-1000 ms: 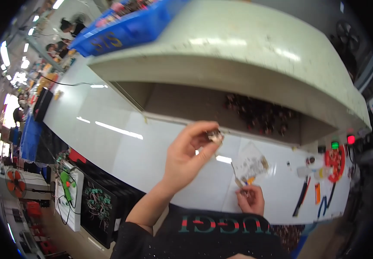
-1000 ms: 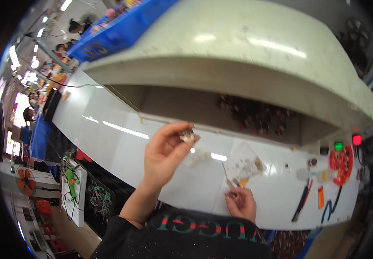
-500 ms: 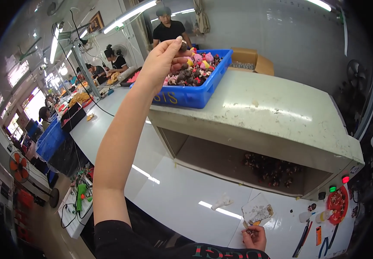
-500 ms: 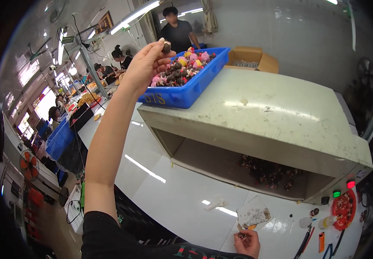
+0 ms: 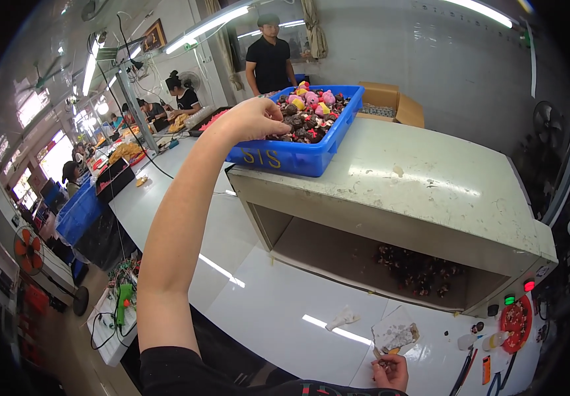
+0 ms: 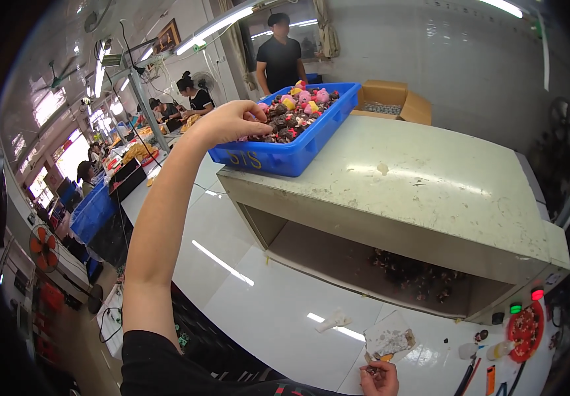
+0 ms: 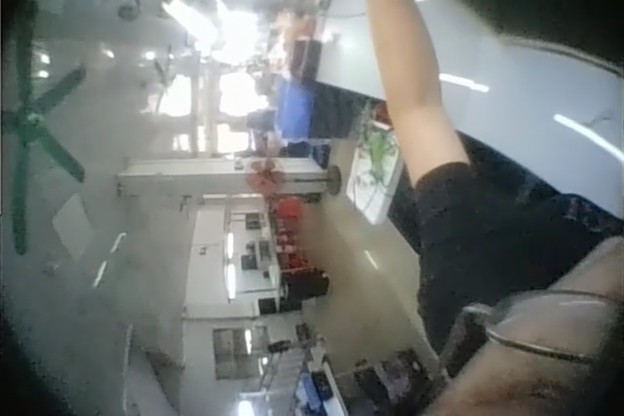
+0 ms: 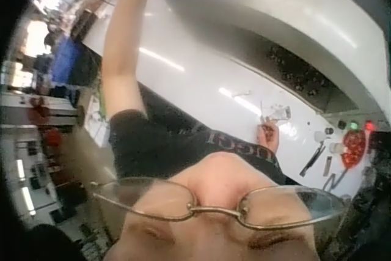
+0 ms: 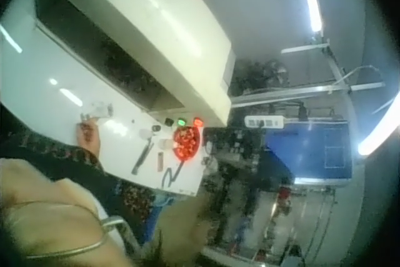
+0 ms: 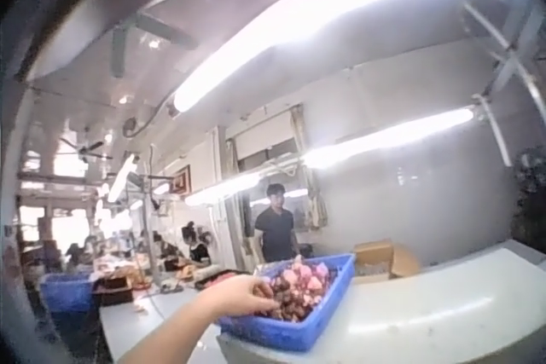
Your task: The person assembles small character figurines by hand, joining figurine parts with glue from a glue bottle at a workshop desk.
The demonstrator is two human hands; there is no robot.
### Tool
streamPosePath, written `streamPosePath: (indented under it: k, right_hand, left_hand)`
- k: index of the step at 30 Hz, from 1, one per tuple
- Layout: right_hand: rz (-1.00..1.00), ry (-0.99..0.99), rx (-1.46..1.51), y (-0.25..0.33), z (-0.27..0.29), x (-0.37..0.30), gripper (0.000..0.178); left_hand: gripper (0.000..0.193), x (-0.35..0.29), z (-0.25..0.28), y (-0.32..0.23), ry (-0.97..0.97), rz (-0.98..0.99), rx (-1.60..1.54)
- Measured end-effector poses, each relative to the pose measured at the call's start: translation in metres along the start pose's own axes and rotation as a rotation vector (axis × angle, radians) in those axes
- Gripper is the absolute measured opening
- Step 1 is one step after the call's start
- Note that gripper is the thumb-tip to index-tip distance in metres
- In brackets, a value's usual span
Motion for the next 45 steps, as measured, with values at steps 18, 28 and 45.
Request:
streamPosePath:
  k: [18,28,45]
  right_hand:
    - [-0.018,-0.036,0.077,-0.016,0.004,0.002,0.028]
    - [-0.064,-0.030,0.078,0.008,0.000,-0.007,0.027]
    - [-0.083,0.025,-0.050,-0.003,-0.003,0.004,0.026]
  left_hand:
    - [0.032,-0.018,-0.008,0.006,0.194,0.002,-0.522]
    - [0.031,-0.065,-0.061,-0.021,0.126,-0.543,-1.313]
    - [0.028,-0.152,-0.361,-0.059,0.276,-0.276,-1.351]
Point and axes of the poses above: each hand's wrist, its own x-axis towards the middle knuckle, its own z-axis out of the back of the hand, y = z × x, the point moved 7 cm from there along x, towards the middle knuckle, and after that the axes turned 15 degrees about y, right-handed, at the moved point
